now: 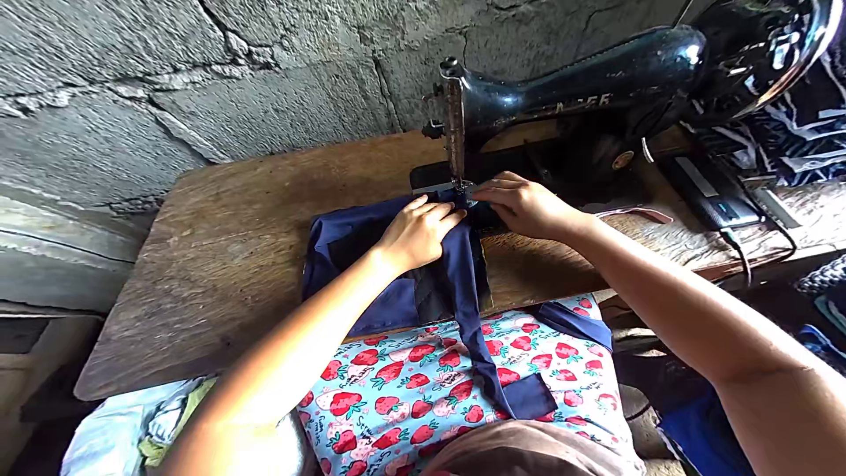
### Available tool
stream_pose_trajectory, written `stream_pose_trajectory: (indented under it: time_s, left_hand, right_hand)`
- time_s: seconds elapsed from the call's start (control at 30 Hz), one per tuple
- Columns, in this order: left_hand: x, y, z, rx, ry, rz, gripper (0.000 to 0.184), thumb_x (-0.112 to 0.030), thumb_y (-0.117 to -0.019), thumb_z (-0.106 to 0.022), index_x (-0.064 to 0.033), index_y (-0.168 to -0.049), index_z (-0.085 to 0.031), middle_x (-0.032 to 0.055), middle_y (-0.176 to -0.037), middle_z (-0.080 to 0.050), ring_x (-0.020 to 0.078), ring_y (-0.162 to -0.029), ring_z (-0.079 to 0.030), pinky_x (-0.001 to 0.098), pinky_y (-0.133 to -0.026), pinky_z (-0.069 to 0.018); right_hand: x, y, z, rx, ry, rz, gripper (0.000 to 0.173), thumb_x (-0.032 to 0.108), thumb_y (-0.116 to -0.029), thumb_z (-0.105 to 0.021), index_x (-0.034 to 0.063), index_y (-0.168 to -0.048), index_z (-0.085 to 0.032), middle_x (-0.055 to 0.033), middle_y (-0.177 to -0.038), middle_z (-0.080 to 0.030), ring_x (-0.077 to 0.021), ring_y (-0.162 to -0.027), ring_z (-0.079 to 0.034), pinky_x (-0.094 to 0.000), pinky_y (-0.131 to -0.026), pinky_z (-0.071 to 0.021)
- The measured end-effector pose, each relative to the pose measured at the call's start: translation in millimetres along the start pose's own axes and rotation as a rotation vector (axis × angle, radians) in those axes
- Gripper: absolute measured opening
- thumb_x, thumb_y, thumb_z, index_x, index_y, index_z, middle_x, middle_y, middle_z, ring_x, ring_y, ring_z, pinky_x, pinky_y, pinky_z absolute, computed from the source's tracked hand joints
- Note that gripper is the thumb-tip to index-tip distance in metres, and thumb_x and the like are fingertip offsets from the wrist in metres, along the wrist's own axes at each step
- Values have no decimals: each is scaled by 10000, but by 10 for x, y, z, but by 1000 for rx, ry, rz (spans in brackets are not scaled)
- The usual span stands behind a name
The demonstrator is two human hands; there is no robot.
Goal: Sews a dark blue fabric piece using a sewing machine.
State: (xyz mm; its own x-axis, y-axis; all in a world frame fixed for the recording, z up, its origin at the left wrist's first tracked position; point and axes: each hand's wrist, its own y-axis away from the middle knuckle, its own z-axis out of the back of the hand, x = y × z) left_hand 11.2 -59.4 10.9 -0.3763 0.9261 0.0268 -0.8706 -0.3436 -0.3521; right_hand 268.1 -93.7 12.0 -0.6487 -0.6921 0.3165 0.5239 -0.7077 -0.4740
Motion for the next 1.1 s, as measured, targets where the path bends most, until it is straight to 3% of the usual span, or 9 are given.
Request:
stream_pose_trajectory:
  time_s: [0.1,0.23,0.3,0.4,0.47,0.53,0.6,0.93,1.1]
  left_hand:
    - [-24,-43,30,-14,-9,31,418,45,-820,-527,-10,-1178,-737,207,-1111,-740,385,-1013,-730,583,-926,-534]
    - [106,-94,132,-128,312,218,333,59,-916,-502,58,-1172,-715,188,-1233,-717,310,-1187,-680,487,-1093,-478]
    - [181,-99,140,-238,493,326,283,45,-972,-457,91,-1081,-714,179,-1086,-744,196,-1058,-710,360,-999,-529]
    - [228,-81,83,-248,607,381,263,8,-1000,-439,86,-934,-681,110,-822,-677,46,-799,-632,234,-800,-513]
    - [233,-62,28,-241,614,302,267,20,-987,-447,88,-1003,-705,143,-933,-724,93,-913,-682,261,-897,-531]
    - [240,-47,4,-195,509,195,318,33,-956,-450,68,-1112,-725,176,-1140,-743,229,-1117,-706,394,-1043,-515]
    - [196,-42,20,-124,293,89,389,37,-874,-478,-6,-1150,-749,134,-1230,-734,294,-1176,-692,507,-1076,-476]
    - [14,-22,-27,-14,-87,-33,420,-26,-835,-535,-89,-1189,-751,151,-1159,-736,360,-1028,-714,609,-1033,-459]
    - [-174,22,-17,-18,-6,124,481,17,-796,-567,-78,-1236,-739,166,-1286,-690,365,-1153,-671,530,-922,-540]
  right_hand:
    - [-54,-54,-52,-16,-16,68,359,-71,-957,-496,8,-1226,-721,-155,-1248,-710,-321,-1206,-651,-417,-1055,-510]
    - [-28,-77,-93,-121,-31,17,264,-44,-934,-541,-4,-1090,-750,-169,-1100,-735,-321,-1084,-691,-436,-960,-554]
    - [-64,-70,-147,-155,-19,117,277,-63,-890,-535,-5,-1039,-761,-158,-1070,-747,-309,-1059,-697,-414,-947,-559]
    - [-105,-50,-183,-53,29,254,371,-84,-868,-510,-6,-1140,-751,-168,-1194,-732,-346,-1168,-672,-449,-999,-534]
    - [-117,-17,-207,-23,71,244,367,-74,-880,-508,-2,-1147,-749,-169,-1218,-728,-362,-1175,-670,-478,-969,-540]
    - [-129,10,-215,-33,85,215,351,-67,-883,-508,-3,-1124,-755,-166,-1198,-735,-359,-1157,-680,-478,-963,-545]
    - [-137,29,-213,-32,85,201,347,-63,-886,-511,-2,-1122,-757,-158,-1200,-737,-349,-1157,-682,-472,-976,-543]
    - [-73,-2,-178,-21,59,175,229,-51,-914,-499,-14,-1011,-703,-172,-1312,-675,-347,-1241,-631,-476,-1005,-530]
    - [-60,19,-206,-3,59,166,394,-70,-895,-480,15,-1209,-702,-146,-1225,-725,-325,-1179,-675,-475,-972,-541]
